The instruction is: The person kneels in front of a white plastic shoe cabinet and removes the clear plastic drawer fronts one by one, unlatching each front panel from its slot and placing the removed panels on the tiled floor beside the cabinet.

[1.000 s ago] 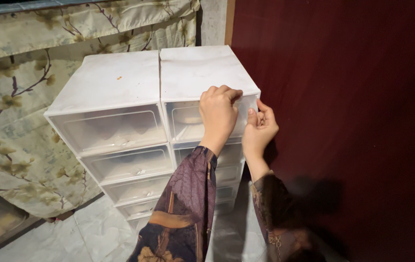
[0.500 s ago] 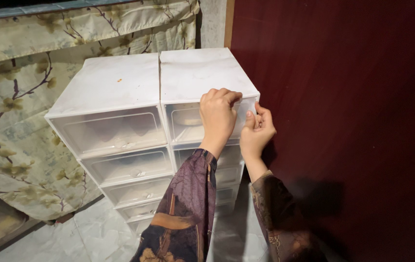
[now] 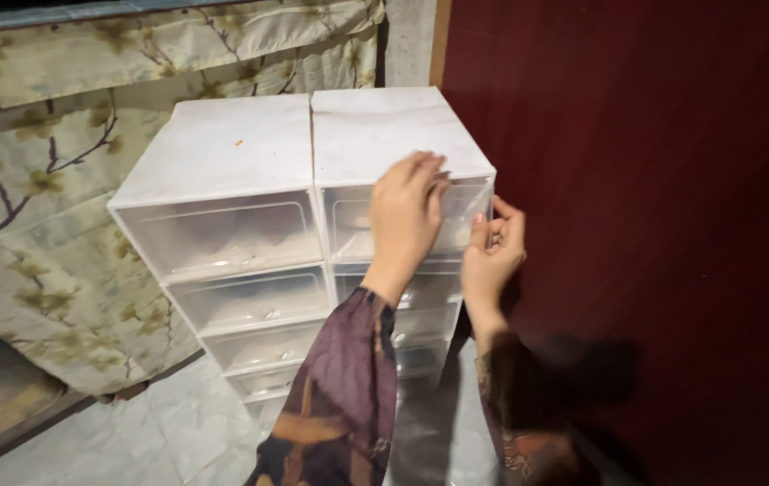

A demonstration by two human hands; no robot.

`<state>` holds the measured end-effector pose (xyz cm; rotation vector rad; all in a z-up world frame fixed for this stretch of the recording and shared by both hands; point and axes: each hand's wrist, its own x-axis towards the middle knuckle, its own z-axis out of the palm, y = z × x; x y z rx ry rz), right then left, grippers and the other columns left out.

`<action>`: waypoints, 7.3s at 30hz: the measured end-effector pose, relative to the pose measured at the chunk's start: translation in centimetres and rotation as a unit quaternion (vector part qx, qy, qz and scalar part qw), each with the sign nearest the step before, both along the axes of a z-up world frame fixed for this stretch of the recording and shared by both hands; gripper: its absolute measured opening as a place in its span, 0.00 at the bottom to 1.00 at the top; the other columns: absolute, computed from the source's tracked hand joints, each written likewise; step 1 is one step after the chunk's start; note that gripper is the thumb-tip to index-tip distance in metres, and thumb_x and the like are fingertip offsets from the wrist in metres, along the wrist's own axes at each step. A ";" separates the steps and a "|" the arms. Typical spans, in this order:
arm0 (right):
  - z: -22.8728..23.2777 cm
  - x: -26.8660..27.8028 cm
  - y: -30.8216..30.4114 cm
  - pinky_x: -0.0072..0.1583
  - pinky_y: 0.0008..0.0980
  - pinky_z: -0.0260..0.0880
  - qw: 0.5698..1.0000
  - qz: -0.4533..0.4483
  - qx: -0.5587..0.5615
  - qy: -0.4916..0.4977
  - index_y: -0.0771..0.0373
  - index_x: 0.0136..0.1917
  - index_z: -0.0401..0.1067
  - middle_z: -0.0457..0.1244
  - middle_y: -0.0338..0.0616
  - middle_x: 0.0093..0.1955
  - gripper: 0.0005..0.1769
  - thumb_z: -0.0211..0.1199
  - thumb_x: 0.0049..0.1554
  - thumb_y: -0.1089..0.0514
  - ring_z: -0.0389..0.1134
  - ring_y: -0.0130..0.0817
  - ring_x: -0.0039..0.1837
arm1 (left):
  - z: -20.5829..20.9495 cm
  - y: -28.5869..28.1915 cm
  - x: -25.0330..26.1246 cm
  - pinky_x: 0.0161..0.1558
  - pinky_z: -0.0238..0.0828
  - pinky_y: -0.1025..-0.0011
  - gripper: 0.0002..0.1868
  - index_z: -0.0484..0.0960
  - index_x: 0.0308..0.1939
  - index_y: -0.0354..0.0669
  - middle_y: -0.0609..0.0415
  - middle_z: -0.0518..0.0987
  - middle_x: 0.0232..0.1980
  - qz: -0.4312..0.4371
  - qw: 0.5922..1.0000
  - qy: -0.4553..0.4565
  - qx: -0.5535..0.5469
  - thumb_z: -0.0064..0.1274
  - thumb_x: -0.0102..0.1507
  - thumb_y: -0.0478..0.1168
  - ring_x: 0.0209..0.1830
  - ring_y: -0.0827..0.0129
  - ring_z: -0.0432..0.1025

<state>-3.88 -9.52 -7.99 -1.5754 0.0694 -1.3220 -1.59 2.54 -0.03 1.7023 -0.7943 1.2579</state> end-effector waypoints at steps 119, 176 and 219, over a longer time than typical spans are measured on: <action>-54.2 -13.3 84.1 0.65 0.38 0.67 0.492 0.600 -0.094 0.623 0.60 0.78 0.59 0.58 0.47 0.76 0.35 0.60 0.59 0.58 0.63 0.40 0.71 | -58.2 92.5 -36.5 0.59 0.69 0.57 0.25 0.81 0.60 0.38 0.38 0.79 0.60 0.584 0.538 0.521 -0.313 0.52 0.63 0.49 0.59 0.47 0.73; -5.0 -1.8 21.3 0.70 0.32 0.58 0.900 0.298 0.109 0.297 0.63 0.78 0.58 0.59 0.55 0.75 0.35 0.60 0.59 0.58 0.61 0.40 0.74 | -10.6 30.9 -5.6 0.68 0.60 0.59 0.35 0.66 0.72 0.36 0.34 0.71 0.69 0.138 0.893 0.385 -0.189 0.47 0.67 0.55 0.69 0.45 0.67; 1.2 -2.5 25.3 0.71 0.51 0.54 0.983 -0.012 -0.177 0.044 0.63 0.65 0.66 0.55 0.58 0.65 0.30 0.71 0.51 0.62 0.54 0.51 0.70 | -8.8 35.7 -3.6 0.43 0.72 0.67 0.14 0.87 0.47 0.42 0.53 0.84 0.36 0.118 0.860 0.448 -0.217 0.57 0.63 0.46 0.36 0.66 0.77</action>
